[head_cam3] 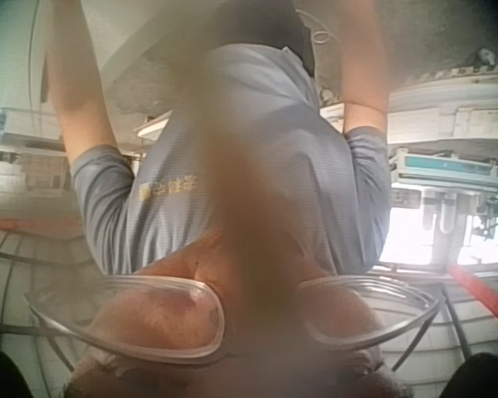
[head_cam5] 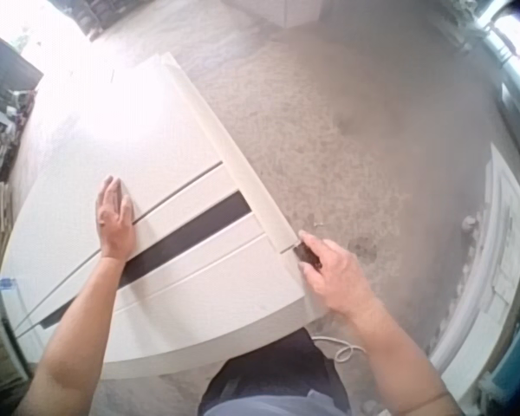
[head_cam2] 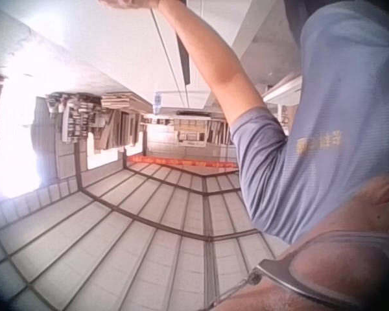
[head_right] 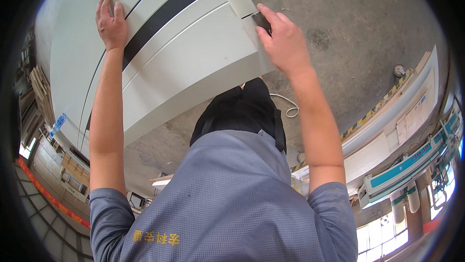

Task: The person uses a handheld tool to scrape the edges of white panels on a table and wipes the surface with a hand.

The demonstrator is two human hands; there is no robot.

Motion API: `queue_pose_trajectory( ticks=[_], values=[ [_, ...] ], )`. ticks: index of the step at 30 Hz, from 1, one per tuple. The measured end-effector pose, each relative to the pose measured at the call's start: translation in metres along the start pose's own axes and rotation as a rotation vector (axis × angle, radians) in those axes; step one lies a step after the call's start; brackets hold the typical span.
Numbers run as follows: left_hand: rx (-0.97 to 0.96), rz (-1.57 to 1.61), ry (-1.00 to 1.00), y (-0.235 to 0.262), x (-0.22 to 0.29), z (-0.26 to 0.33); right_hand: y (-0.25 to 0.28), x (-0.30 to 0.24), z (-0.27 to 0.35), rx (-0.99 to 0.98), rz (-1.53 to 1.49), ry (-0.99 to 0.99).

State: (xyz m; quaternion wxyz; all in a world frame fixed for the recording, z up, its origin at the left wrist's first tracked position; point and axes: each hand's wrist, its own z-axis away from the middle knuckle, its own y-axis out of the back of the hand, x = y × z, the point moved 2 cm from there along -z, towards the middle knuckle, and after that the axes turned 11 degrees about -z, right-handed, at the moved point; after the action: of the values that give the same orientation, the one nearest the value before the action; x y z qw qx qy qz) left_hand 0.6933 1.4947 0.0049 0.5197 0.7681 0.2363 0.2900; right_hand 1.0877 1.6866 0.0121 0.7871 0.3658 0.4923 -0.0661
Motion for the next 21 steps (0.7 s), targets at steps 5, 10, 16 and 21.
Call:
queue_pose_trajectory(
  ticks=[5, 10, 16, 21],
  values=[
    [0.001, -0.003, -0.015, 0.000, -0.001, -0.002, 0.007, 0.012, -0.004, 0.210, -0.175, 0.128],
    [-0.015, 0.000, 0.005, 0.001, -0.002, -0.001, 0.005, 0.003, 0.005, 0.251, -0.111, -0.007],
    [-0.009, -0.002, 0.004, 0.001, -0.001, 0.000, -0.010, -0.015, 0.006, 0.115, 0.010, -0.044],
    [-0.007, 0.004, 0.004, 0.000, -0.004, 0.001, -0.013, -0.017, 0.005, 0.097, 0.114, 0.006]
  ],
)
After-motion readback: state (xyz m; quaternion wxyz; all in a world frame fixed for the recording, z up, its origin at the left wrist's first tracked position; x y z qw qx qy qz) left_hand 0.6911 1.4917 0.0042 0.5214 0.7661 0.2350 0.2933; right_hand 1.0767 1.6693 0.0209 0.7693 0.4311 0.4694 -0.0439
